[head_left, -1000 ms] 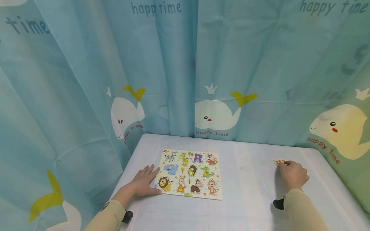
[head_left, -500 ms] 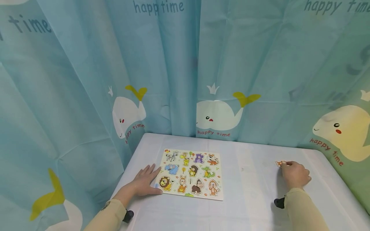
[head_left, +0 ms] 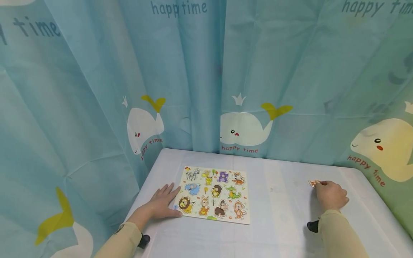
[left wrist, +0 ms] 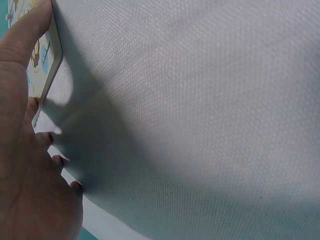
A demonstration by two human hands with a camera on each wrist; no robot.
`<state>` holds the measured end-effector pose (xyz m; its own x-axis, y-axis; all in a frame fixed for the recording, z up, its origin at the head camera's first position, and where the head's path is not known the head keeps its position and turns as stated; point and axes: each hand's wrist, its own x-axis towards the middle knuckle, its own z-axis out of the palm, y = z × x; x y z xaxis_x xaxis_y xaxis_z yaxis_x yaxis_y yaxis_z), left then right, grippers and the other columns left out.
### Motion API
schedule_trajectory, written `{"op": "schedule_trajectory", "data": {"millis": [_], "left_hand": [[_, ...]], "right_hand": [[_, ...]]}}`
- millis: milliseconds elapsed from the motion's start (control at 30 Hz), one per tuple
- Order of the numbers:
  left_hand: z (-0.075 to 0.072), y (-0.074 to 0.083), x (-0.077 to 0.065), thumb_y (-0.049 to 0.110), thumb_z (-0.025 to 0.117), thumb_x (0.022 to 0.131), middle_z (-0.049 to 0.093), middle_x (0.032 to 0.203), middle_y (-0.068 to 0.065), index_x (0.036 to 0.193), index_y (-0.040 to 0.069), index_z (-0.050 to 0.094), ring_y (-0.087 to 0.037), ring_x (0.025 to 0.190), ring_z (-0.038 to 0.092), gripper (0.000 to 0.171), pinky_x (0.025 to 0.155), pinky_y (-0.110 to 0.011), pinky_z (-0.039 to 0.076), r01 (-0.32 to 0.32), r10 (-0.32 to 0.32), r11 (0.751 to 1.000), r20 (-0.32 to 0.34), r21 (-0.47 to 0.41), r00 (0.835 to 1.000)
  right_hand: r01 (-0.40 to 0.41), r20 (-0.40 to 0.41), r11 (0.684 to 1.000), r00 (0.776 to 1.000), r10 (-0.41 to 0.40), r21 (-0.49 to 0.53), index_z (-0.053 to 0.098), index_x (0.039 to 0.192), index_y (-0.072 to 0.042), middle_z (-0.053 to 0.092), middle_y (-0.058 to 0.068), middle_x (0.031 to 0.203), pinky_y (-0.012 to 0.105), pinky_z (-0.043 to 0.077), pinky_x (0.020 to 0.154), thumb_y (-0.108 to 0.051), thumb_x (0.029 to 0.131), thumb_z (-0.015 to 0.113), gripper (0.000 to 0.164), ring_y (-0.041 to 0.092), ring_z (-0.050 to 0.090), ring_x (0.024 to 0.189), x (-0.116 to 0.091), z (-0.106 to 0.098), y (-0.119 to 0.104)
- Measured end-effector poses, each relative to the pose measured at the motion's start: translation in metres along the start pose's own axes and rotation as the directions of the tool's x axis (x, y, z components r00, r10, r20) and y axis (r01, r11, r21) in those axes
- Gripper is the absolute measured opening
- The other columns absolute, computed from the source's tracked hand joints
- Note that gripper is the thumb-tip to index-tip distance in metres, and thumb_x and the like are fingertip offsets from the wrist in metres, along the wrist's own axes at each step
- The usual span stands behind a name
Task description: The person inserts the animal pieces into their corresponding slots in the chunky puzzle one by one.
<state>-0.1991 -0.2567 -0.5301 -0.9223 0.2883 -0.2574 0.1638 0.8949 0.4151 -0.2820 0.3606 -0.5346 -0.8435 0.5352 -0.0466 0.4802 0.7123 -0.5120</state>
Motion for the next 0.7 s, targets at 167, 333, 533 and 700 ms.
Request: {"op": "schedule_trajectory", "data": {"millis": [167,333,533,700], "left_hand": [[0.0003,0.0012,0.0001,0.063,0.078,0.079,0.02,0.167,-0.022,0.161,0.01,0.033,-0.043,0.154,0.012,0.108,0.124,-0.061,0.011,0.015,-0.015,1.0,0.0,0.005,1.0],[0.0008,0.0006,0.0012,0.064,0.078,0.079,0.019,0.168,-0.021,0.161,0.01,0.032,-0.043,0.154,0.011,0.108,0.124,-0.061,0.01,0.021,-0.021,1.0,0.004,0.011,1.0],[0.0017,-0.0008,0.0026,0.065,0.077,0.079,0.019,0.168,-0.02,0.161,0.011,0.032,-0.042,0.155,0.011,0.108,0.124,-0.06,0.011,0.018,-0.018,1.0,0.014,0.006,1.0],[0.0017,-0.0005,0.0028,0.065,0.077,0.079,0.018,0.168,-0.019,0.162,0.011,0.032,-0.041,0.155,0.01,0.108,0.125,-0.059,0.01,0.03,-0.03,1.0,0.019,0.01,0.999]], "right_hand": [[0.001,-0.003,1.0,1.0,-0.001,0.003,0.062,0.116,0.013,0.058,0.036,0.114,0.067,0.033,0.091,-0.02,0.102,0.049,0.038,0.054,0.043,0.108,0.001,0.001,-0.0009],[-0.003,0.009,1.0,1.0,0.003,-0.004,0.061,0.115,0.013,0.058,0.036,0.112,0.067,0.034,0.091,-0.019,0.101,0.049,0.037,0.054,0.043,0.107,0.002,0.0016,-0.0019],[-0.01,0.006,0.999,1.0,0.01,-0.034,0.06,0.113,0.013,0.058,0.036,0.109,0.066,0.036,0.09,-0.019,0.101,0.048,0.036,0.054,0.044,0.105,0.0036,0.002,-0.002],[-0.012,0.004,0.999,1.0,0.012,-0.044,0.06,0.111,0.014,0.058,0.036,0.108,0.067,0.036,0.09,-0.019,0.101,0.047,0.036,0.055,0.044,0.105,0.0049,0.0027,-0.0035]]}}
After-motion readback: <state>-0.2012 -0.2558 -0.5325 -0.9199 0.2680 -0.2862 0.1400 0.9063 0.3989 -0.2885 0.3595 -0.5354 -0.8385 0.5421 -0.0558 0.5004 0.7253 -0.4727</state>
